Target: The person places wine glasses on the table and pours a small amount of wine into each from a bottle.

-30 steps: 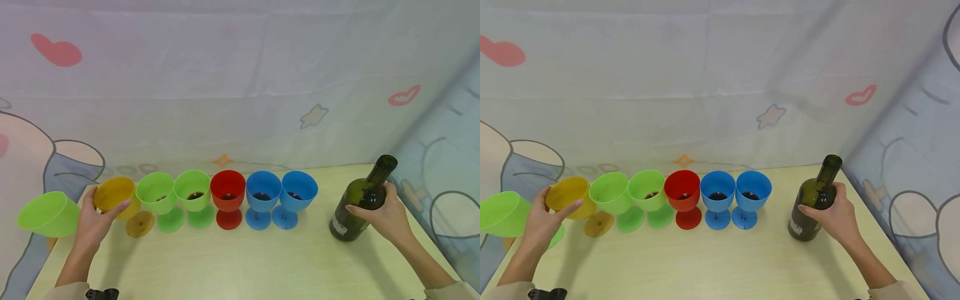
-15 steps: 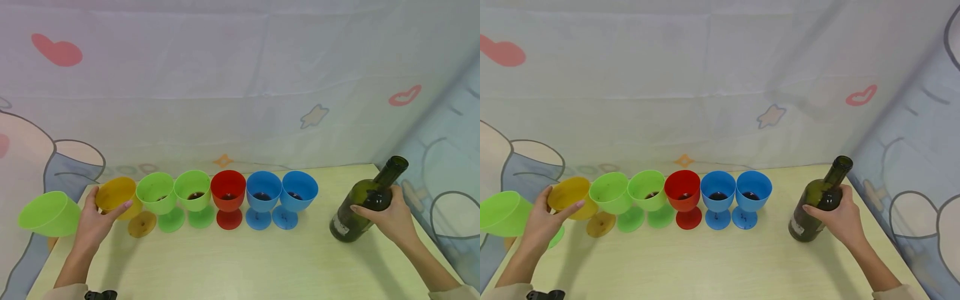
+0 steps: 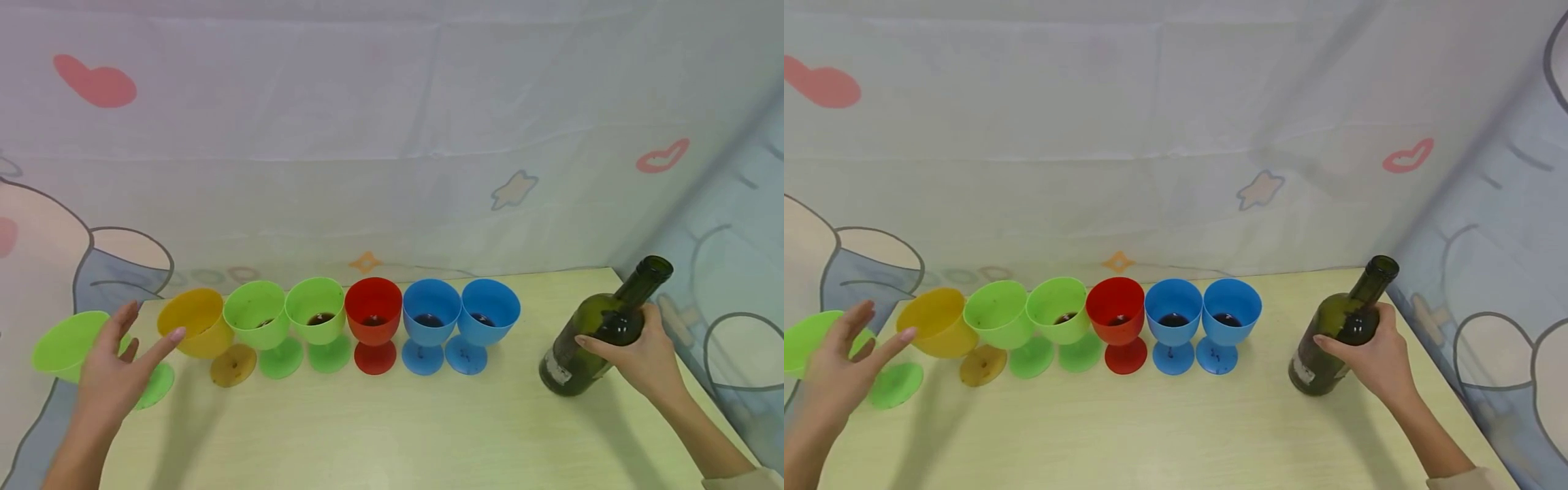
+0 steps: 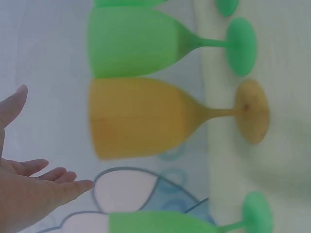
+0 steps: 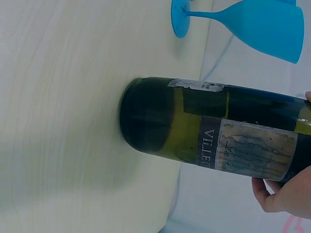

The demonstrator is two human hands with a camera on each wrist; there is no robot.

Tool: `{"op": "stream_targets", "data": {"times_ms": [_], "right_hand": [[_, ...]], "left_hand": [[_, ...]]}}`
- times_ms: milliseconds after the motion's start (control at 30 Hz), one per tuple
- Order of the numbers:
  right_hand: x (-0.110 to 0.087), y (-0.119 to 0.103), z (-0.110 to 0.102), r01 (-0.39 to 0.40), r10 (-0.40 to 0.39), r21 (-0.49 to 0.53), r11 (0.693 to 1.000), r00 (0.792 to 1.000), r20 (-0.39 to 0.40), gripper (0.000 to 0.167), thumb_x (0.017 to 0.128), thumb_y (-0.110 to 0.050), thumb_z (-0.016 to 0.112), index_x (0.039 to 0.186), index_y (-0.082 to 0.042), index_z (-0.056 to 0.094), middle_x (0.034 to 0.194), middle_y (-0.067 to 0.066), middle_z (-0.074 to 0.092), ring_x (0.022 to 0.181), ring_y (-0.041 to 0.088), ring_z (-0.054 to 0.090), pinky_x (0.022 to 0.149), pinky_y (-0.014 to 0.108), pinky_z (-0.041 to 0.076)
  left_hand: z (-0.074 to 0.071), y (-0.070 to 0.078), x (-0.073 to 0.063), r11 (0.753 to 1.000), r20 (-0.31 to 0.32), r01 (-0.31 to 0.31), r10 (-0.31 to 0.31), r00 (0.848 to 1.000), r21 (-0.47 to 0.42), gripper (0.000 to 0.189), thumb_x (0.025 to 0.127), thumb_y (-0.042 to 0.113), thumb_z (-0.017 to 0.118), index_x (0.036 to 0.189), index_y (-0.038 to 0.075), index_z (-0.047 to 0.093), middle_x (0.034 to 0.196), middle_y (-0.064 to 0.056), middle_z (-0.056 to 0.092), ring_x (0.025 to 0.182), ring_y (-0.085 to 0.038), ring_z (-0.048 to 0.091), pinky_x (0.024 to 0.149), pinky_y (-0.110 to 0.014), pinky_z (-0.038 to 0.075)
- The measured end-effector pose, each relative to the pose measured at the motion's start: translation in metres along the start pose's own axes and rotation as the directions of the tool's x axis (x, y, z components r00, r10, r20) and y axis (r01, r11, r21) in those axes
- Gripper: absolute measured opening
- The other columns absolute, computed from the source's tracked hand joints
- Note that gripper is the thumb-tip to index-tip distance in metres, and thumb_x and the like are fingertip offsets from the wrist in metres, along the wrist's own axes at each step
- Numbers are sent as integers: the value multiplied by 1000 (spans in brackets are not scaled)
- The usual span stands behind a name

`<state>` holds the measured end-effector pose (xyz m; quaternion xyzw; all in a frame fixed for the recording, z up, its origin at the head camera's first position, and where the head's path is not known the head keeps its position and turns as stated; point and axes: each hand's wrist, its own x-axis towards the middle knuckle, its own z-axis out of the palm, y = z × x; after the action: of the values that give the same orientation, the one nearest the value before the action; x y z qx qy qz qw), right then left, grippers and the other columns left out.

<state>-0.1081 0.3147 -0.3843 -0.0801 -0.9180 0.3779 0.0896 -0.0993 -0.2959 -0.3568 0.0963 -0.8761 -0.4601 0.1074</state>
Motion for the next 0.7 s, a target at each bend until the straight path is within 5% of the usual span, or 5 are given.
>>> {"op": "stream_targets", "data": {"times_ms": [167,400,567,700], "right_hand": [[0,-1,0,6,-6,0,1000,1000,-5,86,77,-33,72,134,2,16,118,32,38,100,49,44,69,53,40],[0,1,0,4,-4,0,1000,1000,-6,86,77,-33,72,133,2,17,118,32,38,100,49,44,69,53,41],[0,2,0,-2,2,-4,1000,1000,0,88,78,-33,71,134,2,15,117,34,39,98,49,45,68,52,42],[-1,2,0,3,-3,-7,1000,1000,-4,87,78,-33,72,134,2,15,116,33,40,97,49,46,67,51,42]], "left_hand": [[-27,0,-8,996,-130,40,-29,991,85,81,86,31,63,147,17,13,151,0,11,136,-23,15,95,-5,20],[-55,-28,-1,975,-325,184,-135,936,125,83,83,26,65,147,17,13,152,-2,7,137,-18,9,110,-34,9],[-70,-90,15,946,-392,181,-64,918,269,99,71,30,77,147,20,15,152,-4,9,137,-22,8,109,-48,10],[-78,-161,39,958,-396,173,-70,915,229,107,65,28,82,147,22,13,151,-4,10,137,-23,8,107,-51,10]]}}
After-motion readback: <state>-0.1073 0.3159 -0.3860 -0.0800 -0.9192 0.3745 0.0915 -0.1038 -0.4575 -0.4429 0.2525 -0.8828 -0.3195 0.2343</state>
